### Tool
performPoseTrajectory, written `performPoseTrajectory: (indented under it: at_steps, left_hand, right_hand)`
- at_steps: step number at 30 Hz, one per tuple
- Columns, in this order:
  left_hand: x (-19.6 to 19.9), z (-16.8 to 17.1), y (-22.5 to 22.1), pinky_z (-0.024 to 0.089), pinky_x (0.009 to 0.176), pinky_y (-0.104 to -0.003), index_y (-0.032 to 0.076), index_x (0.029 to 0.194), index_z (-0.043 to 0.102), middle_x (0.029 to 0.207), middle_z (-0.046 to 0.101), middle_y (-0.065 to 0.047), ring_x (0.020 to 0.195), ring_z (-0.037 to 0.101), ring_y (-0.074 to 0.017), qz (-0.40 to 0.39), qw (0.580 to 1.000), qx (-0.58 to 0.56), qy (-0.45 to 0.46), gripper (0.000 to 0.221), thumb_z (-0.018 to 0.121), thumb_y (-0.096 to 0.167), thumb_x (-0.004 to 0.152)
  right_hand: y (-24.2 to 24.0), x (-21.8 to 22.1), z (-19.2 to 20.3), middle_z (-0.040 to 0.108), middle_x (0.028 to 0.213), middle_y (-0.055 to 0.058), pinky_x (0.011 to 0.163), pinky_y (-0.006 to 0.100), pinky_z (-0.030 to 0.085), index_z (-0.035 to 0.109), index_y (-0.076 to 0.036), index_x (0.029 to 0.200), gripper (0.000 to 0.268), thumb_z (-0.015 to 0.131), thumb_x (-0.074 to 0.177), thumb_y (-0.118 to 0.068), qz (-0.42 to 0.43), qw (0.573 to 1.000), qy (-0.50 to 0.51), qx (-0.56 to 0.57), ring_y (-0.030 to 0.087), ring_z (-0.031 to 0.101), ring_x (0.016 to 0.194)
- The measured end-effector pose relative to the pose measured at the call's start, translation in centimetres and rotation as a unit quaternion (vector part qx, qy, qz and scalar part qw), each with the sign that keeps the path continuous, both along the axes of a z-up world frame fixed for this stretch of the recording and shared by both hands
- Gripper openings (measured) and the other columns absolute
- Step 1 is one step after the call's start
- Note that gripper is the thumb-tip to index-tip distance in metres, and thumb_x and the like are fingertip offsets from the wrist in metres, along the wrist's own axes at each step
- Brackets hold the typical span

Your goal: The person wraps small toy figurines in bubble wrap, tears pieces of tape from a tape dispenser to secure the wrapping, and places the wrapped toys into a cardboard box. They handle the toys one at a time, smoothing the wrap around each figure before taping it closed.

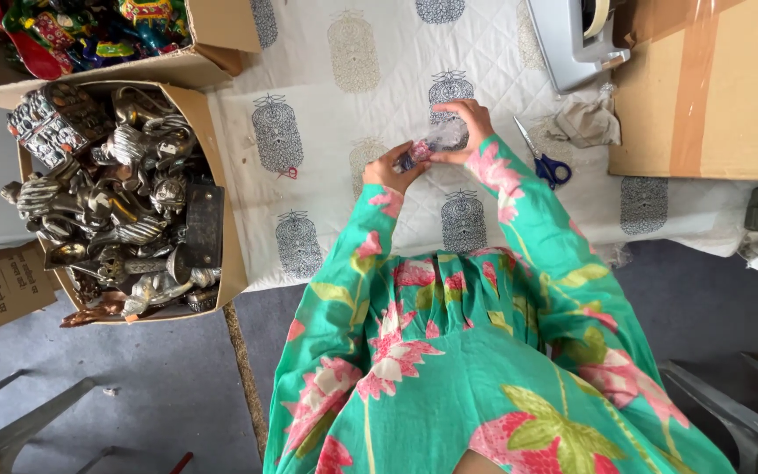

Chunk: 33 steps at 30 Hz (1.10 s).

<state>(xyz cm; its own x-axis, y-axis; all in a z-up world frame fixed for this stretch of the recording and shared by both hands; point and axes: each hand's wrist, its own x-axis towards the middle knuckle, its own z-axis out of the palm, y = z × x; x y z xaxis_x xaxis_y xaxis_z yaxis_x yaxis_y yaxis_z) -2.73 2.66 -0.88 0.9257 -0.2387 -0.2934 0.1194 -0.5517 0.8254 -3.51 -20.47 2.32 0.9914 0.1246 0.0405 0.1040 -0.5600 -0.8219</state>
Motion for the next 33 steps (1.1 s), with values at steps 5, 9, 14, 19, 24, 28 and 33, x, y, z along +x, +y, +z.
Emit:
performPoseTrajectory:
  at_steps: [5,9,14,19,24,28,33]
  left_hand:
    - [0.4,2.1,0.5,0.053,0.097,-0.041,0.018,0.139,0.059,0.126,0.076,-0.009,0.110,0.071,-0.0278,-0.124,0.944,0.072,-0.297,0.070,0.088,0.038,0.079]
    - [0.7,2.4,0.3,0.042,0.118,-0.040,0.012,0.156,0.030,0.124,0.073,-0.006,0.110,0.073,-0.0184,-0.169,0.946,0.075,-0.266,0.087,0.081,0.035,0.088]
    - [0.6,3.1,0.8,0.039,0.115,-0.045,0.006,0.143,0.036,0.120,0.074,-0.006,0.095,0.074,-0.0198,-0.171,0.923,0.083,-0.335,0.076,0.082,0.032,0.088]
    - [1.2,3.5,1.0,0.037,0.118,-0.048,0.005,0.137,0.039,0.114,0.074,-0.002,0.082,0.075,-0.0195,-0.195,0.912,0.079,-0.351,0.065,0.080,0.027,0.091]
    - [1.8,3.4,0.9,0.034,0.113,-0.046,0.006,0.133,0.042,0.113,0.075,0.000,0.087,0.076,-0.0159,-0.218,0.899,0.054,-0.376,0.061,0.078,0.029,0.090]
    - [2.0,2.3,1.0,0.036,0.111,-0.043,0.008,0.133,0.046,0.110,0.076,-0.001,0.089,0.075,-0.0163,-0.224,0.890,0.077,-0.390,0.058,0.079,0.032,0.091]
    - [2.9,1.6,1.7,0.047,0.099,-0.044,0.013,0.131,0.063,0.116,0.074,-0.009,0.101,0.074,-0.0262,-0.215,0.929,-0.043,-0.297,0.079,0.092,0.048,0.066]
  right_hand:
    - [1.9,-0.6,4.4,0.060,0.144,0.008,0.117,0.044,0.037,0.056,-0.017,0.146,0.091,0.096,0.065,-0.024,0.012,0.991,-0.123,-0.058,0.033,0.049,0.138]
    - [2.7,-1.2,6.6,0.064,0.139,-0.002,0.118,0.044,0.039,0.048,-0.016,0.160,0.092,0.091,0.078,-0.019,0.062,0.976,-0.128,-0.165,0.030,0.050,0.142]
    - [3.2,-1.3,7.0,0.062,0.132,0.009,0.109,0.047,0.042,0.052,-0.010,0.148,0.082,0.088,0.076,-0.021,0.097,0.964,-0.147,-0.198,0.028,0.056,0.127]
    - [2.7,-1.5,4.6,0.065,0.123,0.002,0.113,0.045,0.044,0.064,-0.014,0.131,0.057,0.087,0.081,-0.027,0.090,0.955,-0.171,-0.226,0.026,0.060,0.120]
    - [2.0,-1.0,2.6,0.067,0.122,0.002,0.112,0.049,0.045,0.067,-0.012,0.124,0.049,0.085,0.083,-0.031,0.111,0.956,-0.206,-0.178,0.024,0.065,0.114]
    - [1.7,-1.1,2.0,0.067,0.122,0.003,0.114,0.048,0.046,0.067,-0.012,0.125,0.049,0.084,0.084,-0.032,0.116,0.951,-0.209,-0.196,0.026,0.066,0.112]
    - [1.6,-2.0,1.2,0.068,0.124,0.004,0.115,0.049,0.045,0.067,-0.011,0.122,0.049,0.084,0.080,-0.031,0.129,0.957,-0.180,-0.188,0.025,0.067,0.112]
